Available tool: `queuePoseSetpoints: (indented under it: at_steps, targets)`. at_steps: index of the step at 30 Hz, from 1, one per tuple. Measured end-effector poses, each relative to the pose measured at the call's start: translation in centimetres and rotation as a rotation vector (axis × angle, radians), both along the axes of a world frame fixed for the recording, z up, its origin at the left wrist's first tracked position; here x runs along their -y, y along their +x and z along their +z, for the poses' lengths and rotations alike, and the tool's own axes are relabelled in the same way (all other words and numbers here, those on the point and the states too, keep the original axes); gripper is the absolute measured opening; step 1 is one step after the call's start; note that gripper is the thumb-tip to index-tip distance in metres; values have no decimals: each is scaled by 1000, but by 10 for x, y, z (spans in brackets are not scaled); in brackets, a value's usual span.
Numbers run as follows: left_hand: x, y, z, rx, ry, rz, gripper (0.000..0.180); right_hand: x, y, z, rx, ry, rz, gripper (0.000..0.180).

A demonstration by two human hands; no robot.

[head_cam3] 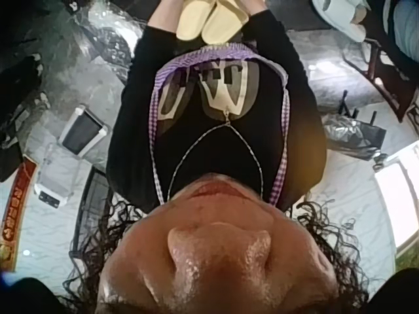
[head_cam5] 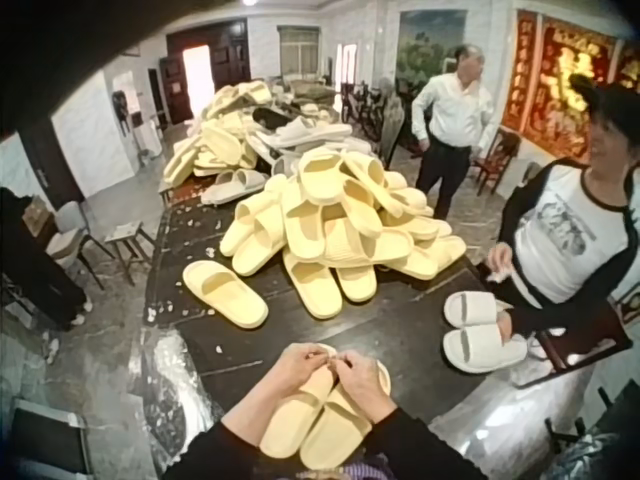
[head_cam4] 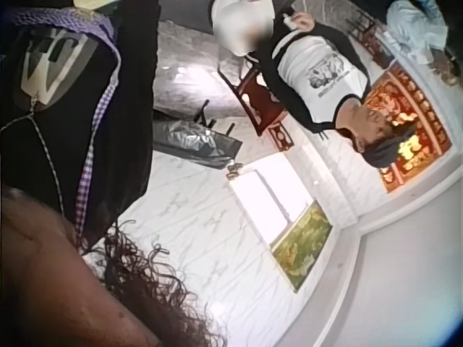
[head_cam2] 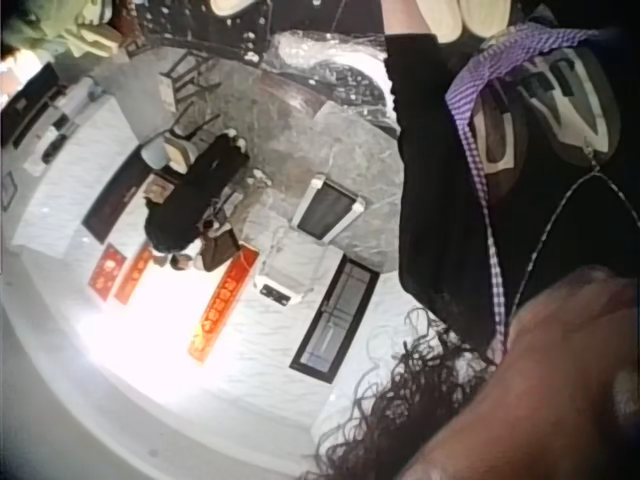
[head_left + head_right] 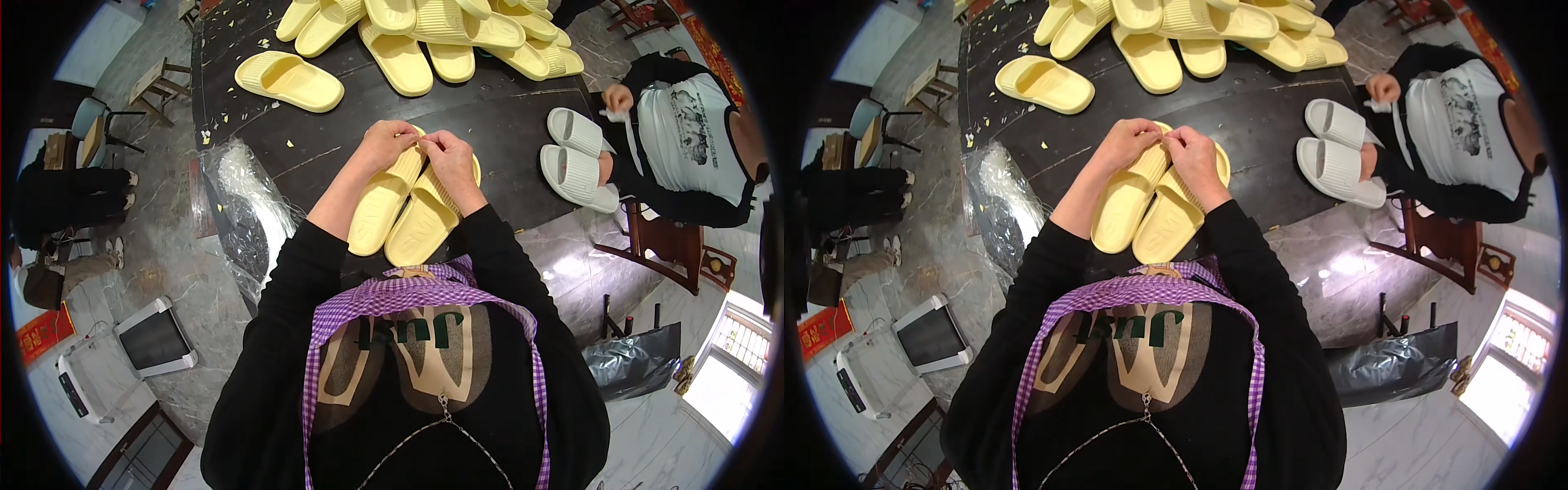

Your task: The person fastens pairs of slippers together using plastic ties and sorts, pairs, and arranges various slippers across the table by hand.

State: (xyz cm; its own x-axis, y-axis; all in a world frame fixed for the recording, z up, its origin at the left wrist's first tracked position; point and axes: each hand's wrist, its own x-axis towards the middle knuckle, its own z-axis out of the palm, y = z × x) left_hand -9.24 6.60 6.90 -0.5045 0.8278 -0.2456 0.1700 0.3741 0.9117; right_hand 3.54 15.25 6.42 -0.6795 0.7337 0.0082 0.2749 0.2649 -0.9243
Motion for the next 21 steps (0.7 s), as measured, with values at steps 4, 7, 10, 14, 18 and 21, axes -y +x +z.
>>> queuePoseSetpoints:
  at_steps: [4,7,10,14,18,21]
  targets:
    - [-1,-2,0,31,-8,-22,17,0,1,1,6,26,10,14]
    - [-1,-3,-1,64,0,-32,18,0,0,-1,-1,26,9,14]
    - [-1,-3,4,79,-40,-47,18,0,0,-3,-6,29,7,14]
    - [-2,-3,5,65,-33,-40,18,-1,1,-6,-19,40,5,13]
    - [0,-3,7,44,-19,-42,19,-1,1,-10,-48,53,-12,12]
    - [1,-2,5,35,22,-9,19,-1,1,-11,-73,57,-32,11]
